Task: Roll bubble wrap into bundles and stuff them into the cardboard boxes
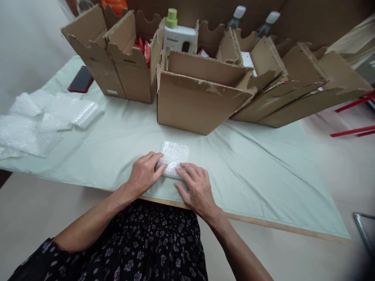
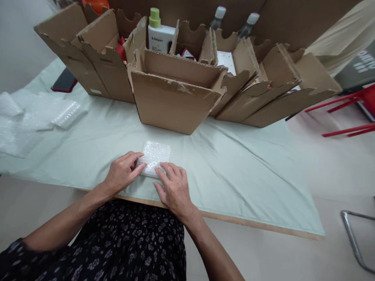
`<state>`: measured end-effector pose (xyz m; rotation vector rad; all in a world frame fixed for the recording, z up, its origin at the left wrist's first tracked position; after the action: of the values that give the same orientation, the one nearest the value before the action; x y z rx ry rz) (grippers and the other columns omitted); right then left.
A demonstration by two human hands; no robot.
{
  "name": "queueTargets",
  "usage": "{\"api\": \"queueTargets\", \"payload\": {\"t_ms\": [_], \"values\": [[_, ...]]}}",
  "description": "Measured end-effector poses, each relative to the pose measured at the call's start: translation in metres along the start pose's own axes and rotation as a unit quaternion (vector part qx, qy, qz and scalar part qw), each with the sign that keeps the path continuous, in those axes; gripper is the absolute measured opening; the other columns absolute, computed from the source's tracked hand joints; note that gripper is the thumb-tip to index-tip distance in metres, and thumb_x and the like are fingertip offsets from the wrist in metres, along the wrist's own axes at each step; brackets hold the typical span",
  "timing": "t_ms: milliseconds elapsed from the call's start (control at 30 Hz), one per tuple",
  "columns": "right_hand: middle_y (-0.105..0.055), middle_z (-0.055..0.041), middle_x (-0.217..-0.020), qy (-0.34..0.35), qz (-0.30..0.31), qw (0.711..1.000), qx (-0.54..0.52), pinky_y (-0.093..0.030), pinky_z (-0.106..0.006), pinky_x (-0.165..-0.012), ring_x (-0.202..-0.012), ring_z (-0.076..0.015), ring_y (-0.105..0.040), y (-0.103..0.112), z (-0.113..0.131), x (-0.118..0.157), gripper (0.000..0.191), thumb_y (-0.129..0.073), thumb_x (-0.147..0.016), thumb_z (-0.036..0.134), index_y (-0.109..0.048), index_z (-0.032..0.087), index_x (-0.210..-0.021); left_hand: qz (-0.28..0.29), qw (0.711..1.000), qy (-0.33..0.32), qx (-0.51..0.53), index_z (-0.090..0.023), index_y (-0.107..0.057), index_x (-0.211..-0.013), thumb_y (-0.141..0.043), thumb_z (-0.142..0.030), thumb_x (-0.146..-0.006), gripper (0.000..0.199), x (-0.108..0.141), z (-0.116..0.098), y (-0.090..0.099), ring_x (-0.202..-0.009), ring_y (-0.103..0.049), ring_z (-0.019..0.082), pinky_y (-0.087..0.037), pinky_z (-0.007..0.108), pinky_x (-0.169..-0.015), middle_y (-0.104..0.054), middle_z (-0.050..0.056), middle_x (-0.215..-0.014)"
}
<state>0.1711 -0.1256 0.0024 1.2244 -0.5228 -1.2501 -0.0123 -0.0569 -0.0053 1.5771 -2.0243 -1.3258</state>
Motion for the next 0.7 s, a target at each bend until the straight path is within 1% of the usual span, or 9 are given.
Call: {"api": "queueTargets", "payload": {"t_ms": [67,133,233,300,333,433,500,633,700], "values": [[-0.072,-0.0112,-0.133,-0.001,0.009,1.0,-0.004,-0.044,-0.045,-0.099,-0.123,-0.0291,-0.062,-0.004,-0.002,-0.002,0.027,-0.058,-0.101,0.023,-0.068,0.021,-0.126,-0.003,1.0,0.016,0.015,-0.016,-0.068,-0.115,-0.062,-0.026,-0.096,0.022,0.0,0.0,0.002,-0.07,-0.063,0.016,-0.056,0.032,-0.07,-0.07,0.005,-0.09],[-0.076,-0.0103,-0.125,-0.013,-0.005,1.0,-0.024,-0.045,-0.044,-0.096,-0.116,-0.0269,-0.066,-0.004,-0.005,-0.004,0.025,-0.053,-0.103,0.022,-0.071,0.021,-0.122,-0.003,0.998,0.027,0.048,-0.017,-0.066,-0.118,-0.062,-0.03,-0.096,0.025,0.002,0.0,0.007,-0.075,-0.065,0.016,-0.058,0.031,-0.072,-0.07,0.006,-0.098],[-0.08,-0.0088,-0.11,-0.04,-0.027,0.995,-0.092,-0.049,-0.041,-0.09,-0.099,-0.0235,-0.071,0.001,-0.008,-0.008,0.026,-0.05,-0.105,0.024,-0.073,0.02,-0.118,0.01,0.995,0.019,0.096,-0.018,-0.063,-0.127,-0.065,-0.034,-0.094,0.036,0.008,-0.002,0.015,-0.104,-0.069,0.022,-0.06,0.036,-0.087,-0.066,0.013,-0.124],[-0.081,-0.0084,-0.108,-0.069,-0.021,0.988,-0.139,-0.052,-0.04,-0.088,-0.094,-0.0228,-0.072,0.004,-0.01,-0.008,0.027,-0.051,-0.105,0.028,-0.074,0.02,-0.118,0.027,0.994,0.001,0.108,-0.017,-0.062,-0.131,-0.068,-0.036,-0.092,0.044,0.013,-0.002,0.019,-0.127,-0.062,0.029,-0.057,0.043,-0.101,-0.059,0.017,-0.138],[-0.081,-0.0082,-0.109,-0.086,-0.01,0.984,-0.157,-0.053,-0.039,-0.087,-0.094,-0.0228,-0.072,0.005,-0.011,-0.008,0.028,-0.052,-0.104,0.029,-0.074,0.021,-0.119,0.034,0.993,-0.009,0.11,-0.017,-0.062,-0.131,-0.069,-0.035,-0.091,0.044,0.014,-0.002,0.019,-0.132,-0.059,0.031,-0.055,0.046,-0.105,-0.058,0.017,-0.141],[-0.081,-0.0076,-0.113,-0.135,0.023,0.973,-0.184,-0.055,-0.038,-0.086,-0.095,-0.023,-0.073,0.006,-0.014,-0.008,0.03,-0.053,-0.102,0.032,-0.074,0.021,-0.12,0.038,0.993,-0.029,0.11,-0.017,-0.066,-0.123,-0.067,-0.028,-0.093,0.032,0.015,-0.002,0.016,-0.124,-0.062,0.029,-0.054,0.047,-0.106,-0.066,0.015,-0.13],[-0.081,-0.0083,-0.112,-0.152,0.022,0.974,-0.168,-0.054,-0.039,-0.088,-0.095,-0.0238,-0.074,0.004,-0.017,-0.01,0.031,-0.053,-0.102,0.032,-0.075,0.019,-0.118,0.018,0.994,-0.017,0.108,-0.017,-0.068,-0.118,-0.064,-0.025,-0.095,0.025,0.011,-0.002,0.013,-0.115,-0.065,0.026,-0.055,0.046,-0.102,-0.071,0.013,-0.119],[-0.081,-0.0107,-0.109,-0.17,0.013,0.98,-0.105,-0.051,-0.042,-0.09,-0.094,-0.0264,-0.074,-0.002,-0.022,-0.015,0.033,-0.051,-0.101,0.031,-0.076,0.016,-0.116,-0.029,0.988,0.068,0.135,-0.015,-0.069,-0.115,-0.064,-0.026,-0.091,0.027,0.005,-0.002,0.014,-0.099,-0.068,0.023,-0.059,0.039,-0.085,-0.071,0.012,-0.11],[-0.081,-0.0115,-0.11,-0.176,0.011,0.98,-0.091,-0.05,-0.042,-0.09,-0.096,-0.0277,-0.074,-0.004,-0.023,-0.016,0.034,-0.051,-0.101,0.031,-0.076,0.015,-0.117,-0.007,0.971,0.145,0.192,-0.015,-0.07,-0.112,-0.065,-0.029,-0.089,0.028,0.009,-0.002,0.015,-0.085,-0.067,0.02,-0.057,0.033,-0.072,-0.071,0.009,-0.099]]}}
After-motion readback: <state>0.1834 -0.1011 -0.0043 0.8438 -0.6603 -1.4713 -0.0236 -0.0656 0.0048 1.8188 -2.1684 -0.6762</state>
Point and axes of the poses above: each hand's wrist, its own x-axis away from the middle knuckle, its own y-axis out of the back of the hand, z = x × y, the point moved 4 cm from there along -x, towards the middle knuckle
